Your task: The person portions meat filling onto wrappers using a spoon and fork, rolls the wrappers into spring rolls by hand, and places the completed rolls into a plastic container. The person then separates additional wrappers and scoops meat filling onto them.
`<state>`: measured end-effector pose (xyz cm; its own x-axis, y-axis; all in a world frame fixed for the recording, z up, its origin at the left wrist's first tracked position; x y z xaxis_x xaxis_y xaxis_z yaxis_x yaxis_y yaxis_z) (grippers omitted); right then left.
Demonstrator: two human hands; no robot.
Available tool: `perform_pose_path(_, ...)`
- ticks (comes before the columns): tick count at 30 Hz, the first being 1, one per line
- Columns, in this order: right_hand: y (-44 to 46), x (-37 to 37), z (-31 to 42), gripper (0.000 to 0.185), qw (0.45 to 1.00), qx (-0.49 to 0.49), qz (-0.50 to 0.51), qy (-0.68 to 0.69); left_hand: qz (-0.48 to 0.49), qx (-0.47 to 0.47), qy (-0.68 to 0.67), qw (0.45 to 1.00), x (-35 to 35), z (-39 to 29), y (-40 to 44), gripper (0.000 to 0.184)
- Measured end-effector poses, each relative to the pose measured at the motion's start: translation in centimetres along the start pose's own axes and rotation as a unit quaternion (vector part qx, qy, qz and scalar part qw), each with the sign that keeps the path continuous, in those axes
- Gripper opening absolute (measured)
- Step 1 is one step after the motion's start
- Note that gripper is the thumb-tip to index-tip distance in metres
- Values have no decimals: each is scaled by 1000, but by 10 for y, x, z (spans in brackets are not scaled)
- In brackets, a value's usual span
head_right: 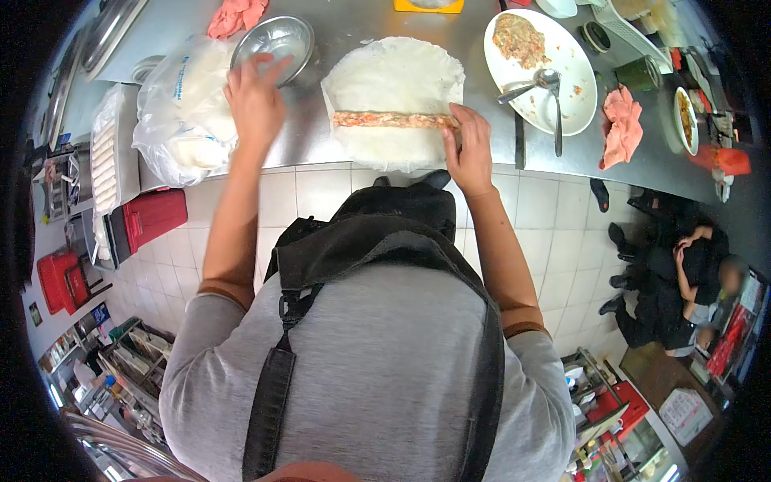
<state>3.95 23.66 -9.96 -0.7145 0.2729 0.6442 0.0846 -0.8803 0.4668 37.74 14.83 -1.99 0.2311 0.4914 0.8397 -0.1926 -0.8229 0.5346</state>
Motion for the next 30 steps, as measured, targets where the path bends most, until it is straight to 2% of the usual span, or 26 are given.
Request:
perform_pose_path(1,-1,0,0,41,1000,1,-1,0,-2,0,1,1000,-10,15,11,47)
perform_pose_path(3,-1,0,0,41,1000,-7,3,-4,65,-38,129,989,-32,43,34,47)
perform_pose_path(4,0,0,0,41,1000,-6,2,-4,63,-38,129,989,-44,53,42,47)
perform_pose_path(6,0,1,1,42,1000,1,6,0,173,-61,203,962,-63,61,49,48)
perform_pose_path(7,0,1,2,42,1000,1,4,0,171,-62,204,962,-64,61,50,48)
perform_pose_path(9,1,2,2,43,1000,13,6,-11,278,-62,197,938,-65,61,52,53)
perform_pose_path(10,2,2,1,43,1000,13,4,-11,277,-64,198,938,-61,63,57,53)
perform_pose_path(12,1,1,0,43,1000,15,12,-2,297,-33,137,945,-48,71,68,42)
perform_pose_path(16,1,1,1,42,1000,14,6,5,321,30,59,945,-27,93,85,34)
perform_pose_path(18,1,1,1,42,1000,21,-5,11,397,-3,-133,908,-28,120,98,29)
perform_pose_path(19,1,1,1,42,1000,21,-7,11,397,-4,-132,908,-14,111,104,29)
perform_pose_path(21,1,1,1,43,999,26,-14,13,392,44,-252,884,21,86,114,33)
perform_pose_path(22,0,1,2,43,1000,24,-16,11,393,41,-253,883,33,70,118,33)
perform_pose_path(24,-2,1,2,44,1000,9,-15,22,365,-88,-372,849,47,28,124,41)
perform_pose_path(26,-3,1,1,44,1000,4,-17,15,276,-226,-376,855,30,-14,114,47)
perform_pose_path(28,-3,0,2,44,1000,2,-22,17,287,-211,-348,867,8,-68,95,57)
perform_pose_path(30,-1,1,1,45,999,3,-29,13,315,-242,-278,874,-34,-104,78,59)
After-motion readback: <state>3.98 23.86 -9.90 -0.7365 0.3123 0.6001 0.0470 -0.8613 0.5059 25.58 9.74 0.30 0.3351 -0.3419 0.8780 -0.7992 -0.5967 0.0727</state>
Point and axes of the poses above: each hand's wrist, its own y-axis towards the middle knuckle, its own x-axis out of the back of the hand, z = x × y, the point moved 2 cm from there along y, towards the middle knuckle, and after that the axes turned 3 degrees about y, right-handed, at the moved point
